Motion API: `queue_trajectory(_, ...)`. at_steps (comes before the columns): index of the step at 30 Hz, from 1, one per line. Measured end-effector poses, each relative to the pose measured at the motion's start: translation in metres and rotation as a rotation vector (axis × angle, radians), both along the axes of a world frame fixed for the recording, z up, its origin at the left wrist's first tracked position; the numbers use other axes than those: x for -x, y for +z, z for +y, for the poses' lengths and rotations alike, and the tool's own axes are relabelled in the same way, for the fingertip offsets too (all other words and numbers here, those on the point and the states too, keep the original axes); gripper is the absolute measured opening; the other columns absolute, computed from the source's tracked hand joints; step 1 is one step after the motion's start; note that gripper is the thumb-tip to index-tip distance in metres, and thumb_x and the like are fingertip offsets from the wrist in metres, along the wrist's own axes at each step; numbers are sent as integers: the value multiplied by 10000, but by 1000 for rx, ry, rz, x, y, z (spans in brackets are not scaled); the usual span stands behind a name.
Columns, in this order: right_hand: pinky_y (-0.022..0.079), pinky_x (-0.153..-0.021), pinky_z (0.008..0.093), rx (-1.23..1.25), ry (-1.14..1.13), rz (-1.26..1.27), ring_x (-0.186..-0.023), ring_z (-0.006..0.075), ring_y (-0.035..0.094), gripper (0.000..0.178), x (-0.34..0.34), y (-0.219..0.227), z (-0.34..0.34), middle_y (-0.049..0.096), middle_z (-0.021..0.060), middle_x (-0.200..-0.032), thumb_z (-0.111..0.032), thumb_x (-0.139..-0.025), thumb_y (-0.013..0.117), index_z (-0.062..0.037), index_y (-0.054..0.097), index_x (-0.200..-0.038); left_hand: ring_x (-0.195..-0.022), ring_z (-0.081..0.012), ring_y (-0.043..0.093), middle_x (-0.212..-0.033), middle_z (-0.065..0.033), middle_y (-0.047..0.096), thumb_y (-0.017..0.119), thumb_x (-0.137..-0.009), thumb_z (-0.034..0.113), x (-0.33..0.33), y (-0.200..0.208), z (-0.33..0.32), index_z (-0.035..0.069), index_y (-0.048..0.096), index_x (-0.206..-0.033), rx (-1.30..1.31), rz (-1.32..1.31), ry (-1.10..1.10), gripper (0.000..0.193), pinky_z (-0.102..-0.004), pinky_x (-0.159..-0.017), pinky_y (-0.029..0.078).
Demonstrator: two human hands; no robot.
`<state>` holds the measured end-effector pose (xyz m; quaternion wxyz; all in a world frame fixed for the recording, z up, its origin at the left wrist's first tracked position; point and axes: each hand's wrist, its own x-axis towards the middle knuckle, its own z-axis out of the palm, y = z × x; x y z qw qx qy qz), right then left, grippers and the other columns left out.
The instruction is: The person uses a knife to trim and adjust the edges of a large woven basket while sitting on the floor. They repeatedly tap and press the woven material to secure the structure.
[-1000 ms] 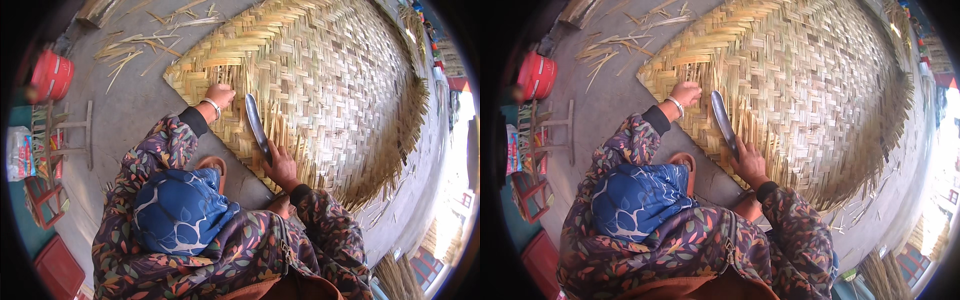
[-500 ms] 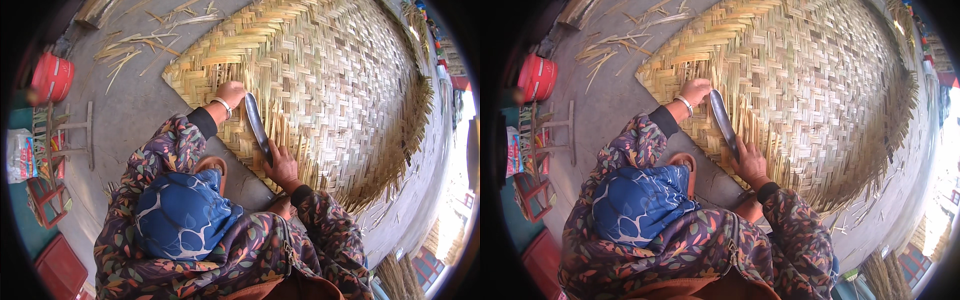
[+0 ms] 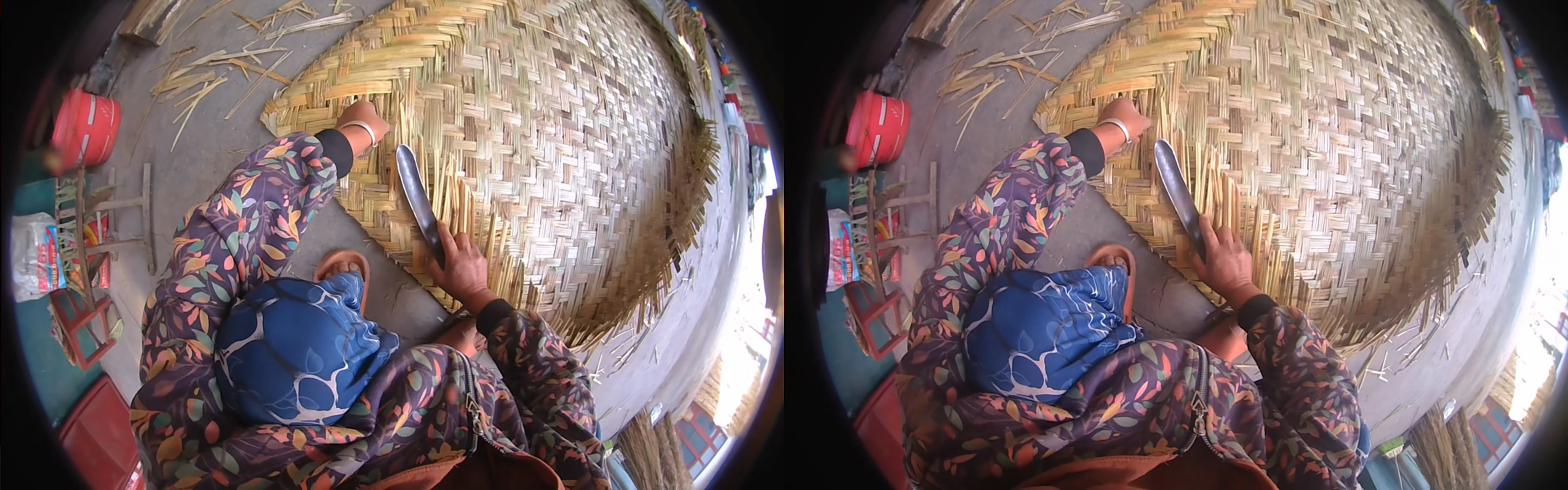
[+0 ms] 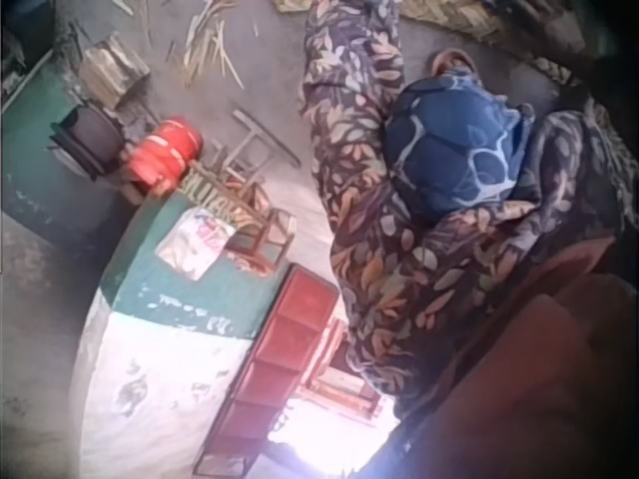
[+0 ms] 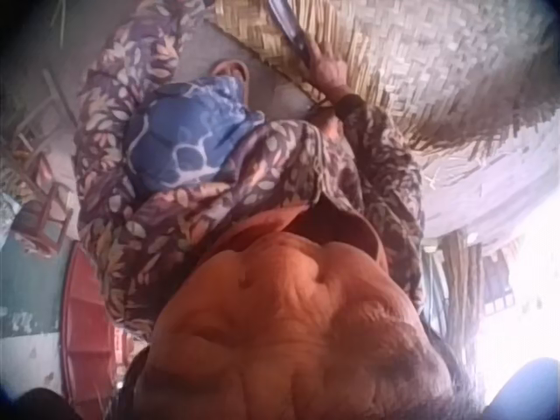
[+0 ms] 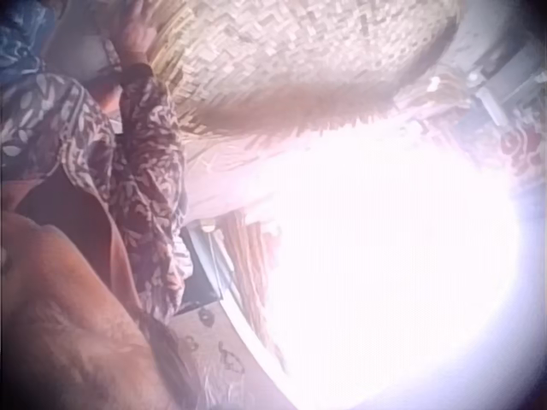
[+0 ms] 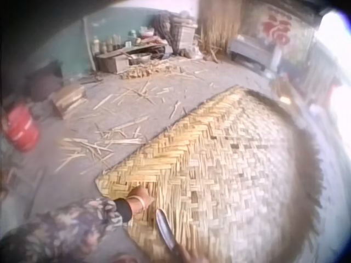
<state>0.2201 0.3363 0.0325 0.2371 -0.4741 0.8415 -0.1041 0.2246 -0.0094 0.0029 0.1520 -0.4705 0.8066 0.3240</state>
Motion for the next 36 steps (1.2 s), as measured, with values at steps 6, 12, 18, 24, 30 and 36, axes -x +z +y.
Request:
queue_trajectory(6,545,-724,459,17,10,2,-923,337,610,797,1,-2,1,546,150,-982,-328,-772,694,-123,375,-1472,-995,-375,659,-1025,-229,686,680,-771,291,-5,-2,9,9,682,-950,104,78,-30,335,-428,-853,525)
queue_trajectory(12,541,-723,454,22,23,-6,-909,337,610,784,1,-4,1,546,153,-960,-311,-770,698,-119,390,-1465,-533,-112,617,-695,-26,634,758,-790,264,-33,-26,4,74,611,-799,-141,449,218,240,-279,-454,461)
queue_trajectory(18,543,-731,451,24,11,-4,-906,335,611,785,2,-5,2,550,154,-969,-314,-767,702,-121,392,-1461,-596,-72,627,-806,-6,657,718,-886,276,-49,29,7,91,601,-924,-773,587,312,221,-200,-440,446)
queue_trajectory(24,550,-744,455,24,29,4,-932,338,611,799,3,-8,3,551,157,-996,-323,-764,705,-124,381,-1466,-645,-131,704,-777,-44,637,675,-930,217,-37,24,4,37,543,-871,-561,536,161,231,-228,-446,511)
queue_trajectory(30,548,-744,461,37,22,-11,-916,351,610,805,2,-10,4,553,163,-983,-315,-756,707,-106,385,-1464,-605,-146,689,-759,-60,644,664,-929,184,-11,0,25,30,530,-845,-371,583,-33,220,-266,-500,561)
queue_trajectory(36,546,-746,460,31,16,-19,-905,352,609,805,3,-10,4,554,163,-979,-311,-750,712,-101,394,-1460,-599,-156,694,-756,-60,646,696,-915,261,-13,4,18,-9,607,-923,-492,537,156,284,-257,-489,552)
